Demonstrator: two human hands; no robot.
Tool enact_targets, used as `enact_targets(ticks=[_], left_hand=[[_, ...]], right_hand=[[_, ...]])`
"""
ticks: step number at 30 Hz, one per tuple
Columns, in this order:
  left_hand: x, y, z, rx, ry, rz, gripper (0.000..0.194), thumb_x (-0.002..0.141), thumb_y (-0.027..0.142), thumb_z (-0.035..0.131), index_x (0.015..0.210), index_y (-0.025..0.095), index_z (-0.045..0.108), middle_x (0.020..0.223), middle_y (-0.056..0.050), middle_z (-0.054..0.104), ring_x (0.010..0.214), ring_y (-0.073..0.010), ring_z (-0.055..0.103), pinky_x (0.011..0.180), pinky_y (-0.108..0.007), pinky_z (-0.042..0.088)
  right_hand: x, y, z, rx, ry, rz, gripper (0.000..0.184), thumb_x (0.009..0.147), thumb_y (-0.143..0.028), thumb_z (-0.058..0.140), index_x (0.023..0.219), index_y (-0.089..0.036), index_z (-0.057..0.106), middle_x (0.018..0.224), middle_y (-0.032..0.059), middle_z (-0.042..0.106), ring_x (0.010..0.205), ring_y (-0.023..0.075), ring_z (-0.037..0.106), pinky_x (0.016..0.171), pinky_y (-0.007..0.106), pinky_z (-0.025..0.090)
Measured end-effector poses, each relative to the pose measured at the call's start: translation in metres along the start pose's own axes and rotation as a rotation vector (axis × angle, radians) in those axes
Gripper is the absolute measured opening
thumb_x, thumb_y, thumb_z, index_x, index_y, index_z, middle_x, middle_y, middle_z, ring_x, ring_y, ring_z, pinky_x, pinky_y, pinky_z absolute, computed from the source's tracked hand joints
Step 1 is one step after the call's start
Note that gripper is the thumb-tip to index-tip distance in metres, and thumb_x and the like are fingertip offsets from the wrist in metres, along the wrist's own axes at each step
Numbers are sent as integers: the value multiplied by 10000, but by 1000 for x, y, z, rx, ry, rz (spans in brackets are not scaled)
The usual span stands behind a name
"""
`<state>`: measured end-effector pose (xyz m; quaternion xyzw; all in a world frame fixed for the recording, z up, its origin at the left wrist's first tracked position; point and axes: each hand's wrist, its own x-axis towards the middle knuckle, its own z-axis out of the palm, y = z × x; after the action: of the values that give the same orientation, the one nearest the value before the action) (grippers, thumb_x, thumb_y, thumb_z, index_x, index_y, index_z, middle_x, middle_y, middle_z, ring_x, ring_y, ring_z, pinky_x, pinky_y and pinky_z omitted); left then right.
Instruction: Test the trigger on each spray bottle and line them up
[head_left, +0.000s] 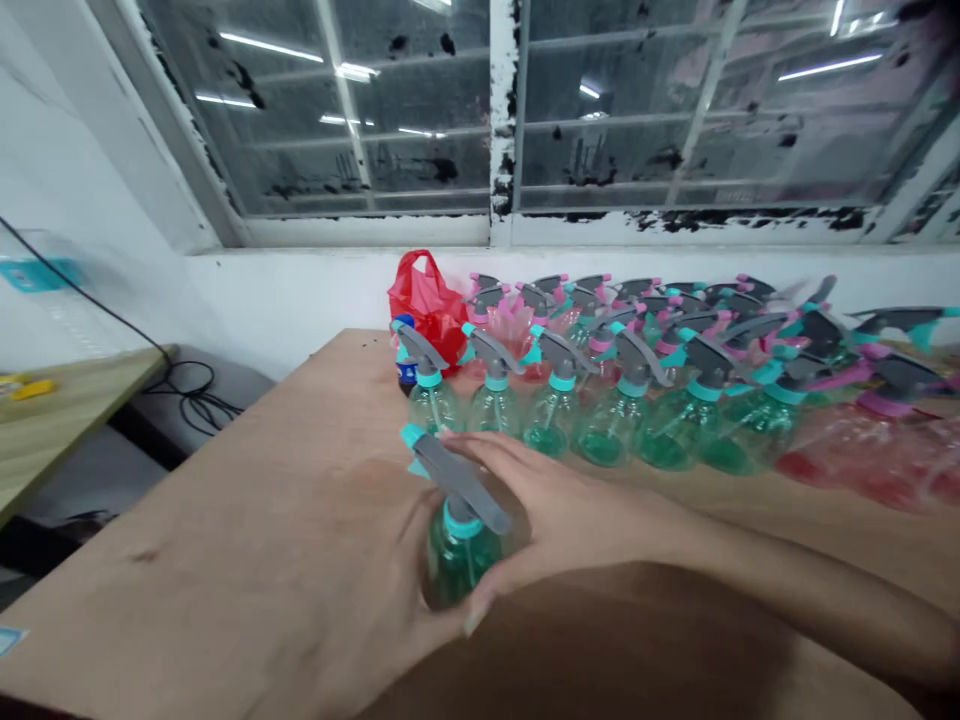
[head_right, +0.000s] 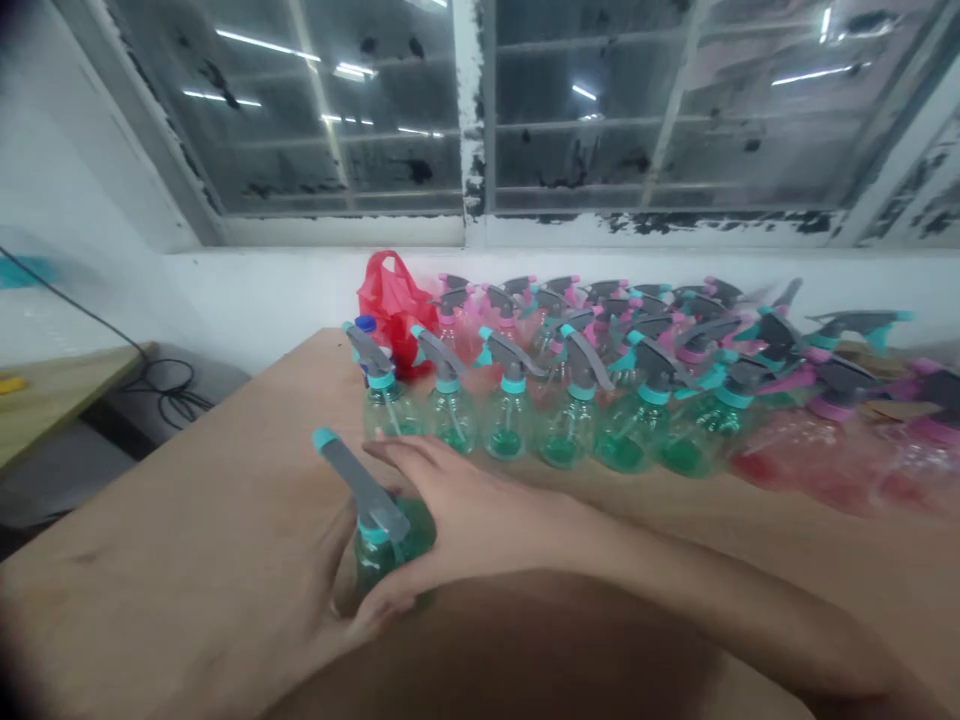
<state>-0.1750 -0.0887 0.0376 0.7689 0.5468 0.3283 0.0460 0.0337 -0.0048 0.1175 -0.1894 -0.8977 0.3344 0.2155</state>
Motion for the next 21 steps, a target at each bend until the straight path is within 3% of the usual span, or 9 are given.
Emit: enact_targets(ticks=[2,6,8,10,13,17,21], left_hand=[[-2,-18,-12,-8,101,-9,695,788,514,691,1368,323,358,1304,-89,492,1188,-363,517,951,-557,470],[6,-50,-39,58,191,-31,477,819,565,648,1199,299,533,1143,-62,528,1071,-319,564,916,-506,487],[14,-64,-48,64,196,-67,445,822,548,652,1166,285,551,1100,-53,539,1032,-301,581,902,-489,490],[24,-76,-54,51,193,-108,436,811,537,658,1138,268,559,1090,-47,558,1034,-296,585,919,-480,472],[40,-95,-58,34,245,-146,481,797,526,654,1149,222,529,1115,-75,582,1070,-309,574,923,-480,460],[58,-117,-56,17,283,-170,598,771,557,658,1211,194,478,1201,-110,589,1112,-314,568,949,-489,444],[69,-132,-52,3,297,-182,581,785,563,648,1202,194,480,1211,-112,598,1140,-313,564,957,-486,439]], right_hand=[[9,-3,-11,-61,-32,5,878,682,-484,782,1443,-308,381,1503,79,396,1291,312,459,974,442,447],[38,-11,-34,-154,223,2,373,845,-418,646,1143,-195,637,1169,73,670,935,195,648,768,335,503],[57,-16,-44,-202,320,-14,286,857,-385,636,1042,-169,666,996,55,721,802,163,652,696,302,487],[77,-20,-51,-288,370,-14,296,864,-414,617,1020,-169,674,968,50,731,751,162,645,703,318,474],[107,-22,-52,-489,382,67,368,878,-435,577,1077,-137,661,1002,111,723,901,257,650,737,378,469],[141,-17,-39,-769,310,197,419,884,-444,559,1047,-70,656,904,193,699,858,332,656,653,405,474],[158,-10,-24,-800,286,236,371,893,-381,569,1021,-47,666,888,221,684,872,357,660,654,420,475]])
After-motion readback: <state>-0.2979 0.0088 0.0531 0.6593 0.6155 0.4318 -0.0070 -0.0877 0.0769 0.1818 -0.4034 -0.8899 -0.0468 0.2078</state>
